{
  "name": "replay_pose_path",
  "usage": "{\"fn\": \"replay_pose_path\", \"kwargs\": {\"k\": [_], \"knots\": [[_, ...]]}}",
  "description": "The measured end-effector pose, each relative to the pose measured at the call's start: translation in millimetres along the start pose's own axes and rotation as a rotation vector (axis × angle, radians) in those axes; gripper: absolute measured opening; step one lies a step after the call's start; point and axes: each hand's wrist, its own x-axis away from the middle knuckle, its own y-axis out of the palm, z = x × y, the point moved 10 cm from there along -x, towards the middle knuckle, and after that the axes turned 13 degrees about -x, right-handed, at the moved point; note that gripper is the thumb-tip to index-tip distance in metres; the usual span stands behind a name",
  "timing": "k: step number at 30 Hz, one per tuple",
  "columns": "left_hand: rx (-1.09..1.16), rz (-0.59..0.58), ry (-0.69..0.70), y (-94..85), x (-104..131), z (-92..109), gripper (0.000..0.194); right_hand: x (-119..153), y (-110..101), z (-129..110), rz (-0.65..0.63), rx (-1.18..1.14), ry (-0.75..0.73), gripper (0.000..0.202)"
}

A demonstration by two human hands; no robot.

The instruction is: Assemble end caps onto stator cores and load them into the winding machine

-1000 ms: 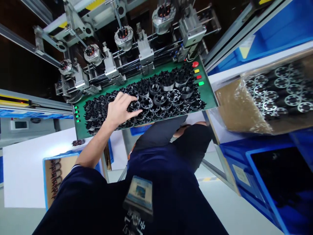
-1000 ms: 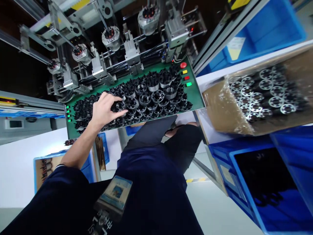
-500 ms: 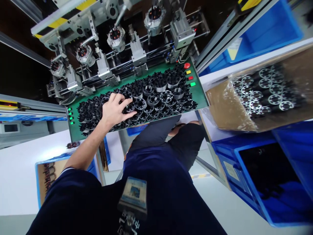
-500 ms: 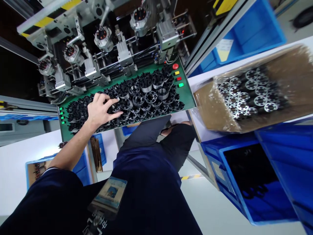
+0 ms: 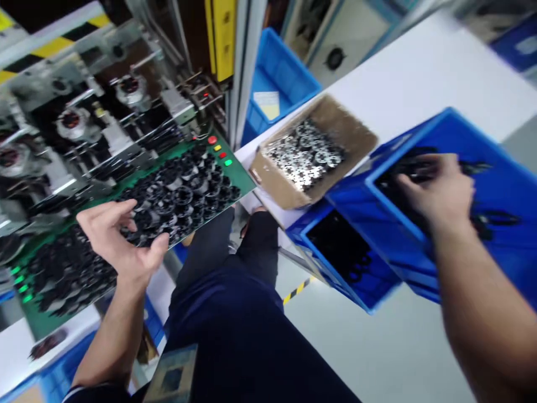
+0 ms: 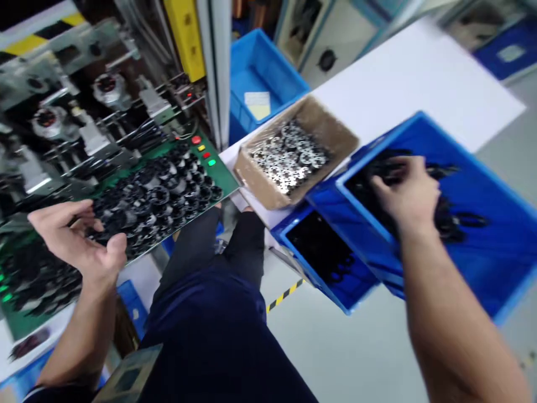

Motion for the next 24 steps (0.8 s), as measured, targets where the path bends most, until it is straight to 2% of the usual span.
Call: {"fn": "replay_pose_path", "kwargs": {"k": [1, 3, 6, 7, 9, 11, 12, 14, 16, 18, 20, 24], "knots": [[0.073, -0.025, 0.01, 22.8, -13.9, 30.5, 0.074, -5.9, -4.7, 19.8, 0.0, -0.008, 0.091, 0.05], [0.184, -0.146, 0.087, 80.7, -42.2, 100.3, 0.061, -12.0, -5.7, 45.5, -0.014, -0.063, 0.191, 0.047], [0.282, -0.425, 0.31, 188.7, -73.9, 202.1, 0.05, -16.4, -4.0, 61.5, -0.033, -0.174, 0.171, 0.044], [0.288, -0.54, 0.363, 229.8, -80.5, 227.0, 0.049, -17.1, -3.9, 67.1, -0.046, -0.221, 0.17, 0.047], [0.236, -0.756, 0.419, 313.9, -90.8, 261.4, 0.047, -18.3, -6.5, 77.7, -0.057, -0.315, 0.166, 0.057], [0.106, -0.943, 0.47, 393.7, -96.9, 282.9, 0.045, -19.7, -13.0, 85.1, -0.024, -0.388, 0.147, 0.063], [0.054, -0.99, 0.487, 427.7, -101.6, 291.5, 0.043, -20.3, -16.6, 86.7, 0.003, -0.412, 0.133, 0.065], [-0.043, -1.057, 0.51, 486.5, -108.6, 305.6, 0.039, -21.3, -23.7, 85.2, 0.078, -0.438, 0.092, 0.064], [-0.129, -1.108, 0.518, 533.4, -110.8, 315.6, 0.037, -21.4, -29.8, 79.6, 0.16, -0.435, 0.052, 0.06], [-0.204, -1.153, 0.521, 569.9, -107.5, 322.1, 0.04, -21.0, -34.9, 72.0, 0.23, -0.416, 0.014, 0.054], [-0.252, -1.188, 0.528, 597.8, -101.5, 327.2, 0.044, -20.6, -38.6, 62.6, 0.269, -0.415, -0.043, 0.049], [-0.276, -1.243, 0.549, 634.0, -91.4, 334.6, 0.047, -19.0, -46.0, 43.8, 0.297, -0.469, -0.194, 0.044]]}}
